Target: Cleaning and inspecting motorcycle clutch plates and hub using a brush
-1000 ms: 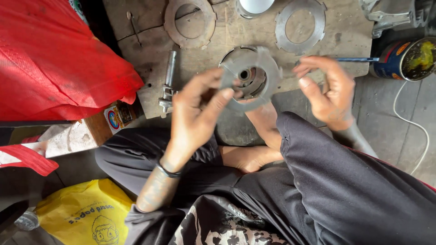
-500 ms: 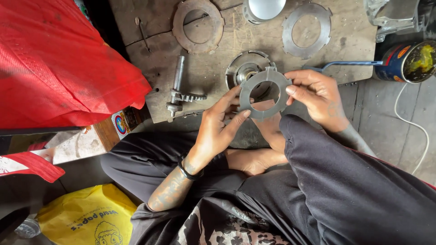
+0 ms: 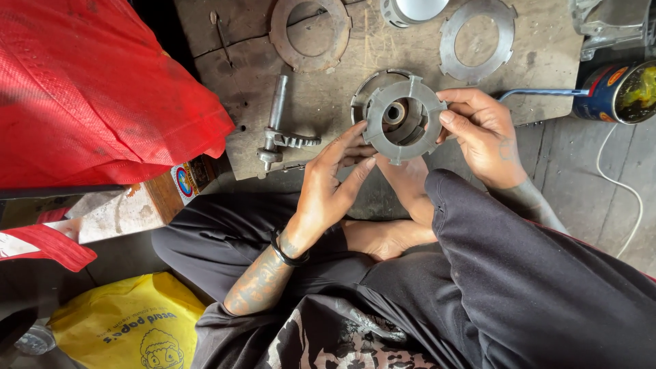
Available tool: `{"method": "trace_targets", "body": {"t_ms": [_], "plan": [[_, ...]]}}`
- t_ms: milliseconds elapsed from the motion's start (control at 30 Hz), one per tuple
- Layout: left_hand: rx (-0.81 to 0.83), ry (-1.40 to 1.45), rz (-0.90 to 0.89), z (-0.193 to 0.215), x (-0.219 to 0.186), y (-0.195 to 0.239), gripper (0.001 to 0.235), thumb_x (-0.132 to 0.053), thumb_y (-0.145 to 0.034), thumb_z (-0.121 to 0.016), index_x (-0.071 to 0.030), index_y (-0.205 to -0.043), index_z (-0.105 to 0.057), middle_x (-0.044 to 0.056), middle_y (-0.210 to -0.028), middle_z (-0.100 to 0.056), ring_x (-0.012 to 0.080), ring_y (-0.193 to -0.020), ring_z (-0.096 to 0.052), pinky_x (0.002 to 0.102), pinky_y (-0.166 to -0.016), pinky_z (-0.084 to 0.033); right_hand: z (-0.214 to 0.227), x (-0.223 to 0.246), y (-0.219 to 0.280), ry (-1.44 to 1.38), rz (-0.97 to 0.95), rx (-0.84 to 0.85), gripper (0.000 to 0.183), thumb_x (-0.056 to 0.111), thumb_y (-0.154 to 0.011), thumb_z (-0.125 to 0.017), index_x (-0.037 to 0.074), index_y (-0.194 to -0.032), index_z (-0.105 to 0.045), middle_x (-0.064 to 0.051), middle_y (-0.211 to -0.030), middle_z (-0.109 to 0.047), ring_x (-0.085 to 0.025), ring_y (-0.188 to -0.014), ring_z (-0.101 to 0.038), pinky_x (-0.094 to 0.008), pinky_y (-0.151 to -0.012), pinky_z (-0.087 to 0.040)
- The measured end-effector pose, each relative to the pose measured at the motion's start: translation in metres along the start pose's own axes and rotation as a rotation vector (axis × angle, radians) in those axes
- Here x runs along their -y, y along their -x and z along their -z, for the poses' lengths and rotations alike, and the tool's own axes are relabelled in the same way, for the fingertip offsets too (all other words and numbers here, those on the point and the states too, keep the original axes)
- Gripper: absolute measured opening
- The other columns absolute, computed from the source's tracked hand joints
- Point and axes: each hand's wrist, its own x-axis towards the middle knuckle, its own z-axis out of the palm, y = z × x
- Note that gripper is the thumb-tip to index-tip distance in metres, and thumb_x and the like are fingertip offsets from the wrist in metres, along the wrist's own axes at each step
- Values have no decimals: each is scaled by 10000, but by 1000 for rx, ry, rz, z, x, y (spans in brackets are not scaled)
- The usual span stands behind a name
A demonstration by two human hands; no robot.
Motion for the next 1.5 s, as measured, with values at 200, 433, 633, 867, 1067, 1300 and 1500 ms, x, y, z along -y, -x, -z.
{"method": "trace_targets", "body": {"t_ms": [200, 433, 633, 867, 1067, 1300, 1500], "plan": [[-7, 15, -11, 0, 0, 1, 506, 9, -1007, -640, 41, -1484, -474, 305, -1235, -617, 433, -1162, -688, 506, -942, -636, 4, -6, 2, -32, -44, -3, 335, 23, -1036, -624, -73, -1346, -543, -190, -885, -661, -234, -773, -716, -320, -692, -628], [-6, 23, -15, 3, 4, -1, 500, -12, -1014, -631, 61, -1479, -460, 311, -1280, -596, 443, -1173, -677, 525, -951, -626, 5, -4, 3, -57, -47, -11, 329, 11, -1037, -614, -71, -1346, -532, -209, -903, -664, -245, -778, -720, -319, -696, -629], [14, 3, -45, -1, 3, -2, 478, -29, -1031, -621, 31, -1480, -469, 245, -1320, -606, 405, -1188, -677, 494, -961, -631, 26, -2, -1, -87, -10, -61, 332, 23, -1044, -607, -36, -1363, -538, -222, -1014, -687, -243, -851, -726, -309, -747, -637], [57, -168, 49, 2, -17, -3, 481, -39, -945, -690, 9, -1393, -522, 150, -1296, -655, 218, -1096, -695, 334, -982, -572, 51, 25, 2, -89, 51, -123, 268, -9, -1098, -505, 56, -1352, -560, -68, -1172, -651, -92, -906, -602, -212, -849, -539], [3, -225, -55, 0, -18, -8, 419, -37, -964, -674, 36, -1354, -540, 172, -1222, -640, 242, -1095, -662, 344, -976, -590, 73, 14, 1, -207, 4, -218, 245, 47, -1118, -546, 125, -1343, -603, -15, -1026, -640, -96, -761, -589, -217, -707, -503], [-33, -366, -125, -7, -18, -14, 387, -11, -955, -683, 7, -1322, -560, 155, -1239, -628, 231, -1026, -645, 331, -933, -583, 78, 15, 3, -175, 21, -222, 246, 51, -1109, -553, 113, -1347, -576, -43, -1050, -614, -97, -732, -554, -216, -684, -446], [-19, -424, -151, -17, -17, -17, 373, -8, -943, -693, 1, -1300, -584, 152, -1232, -643, 219, -988, -635, 312, -885, -562, 76, 17, 9, -215, 19, -181, 255, 46, -1105, -559, 118, -1349, -577, -84, -1076, -659, -96, -746, -574, -210, -674, -452]]}}
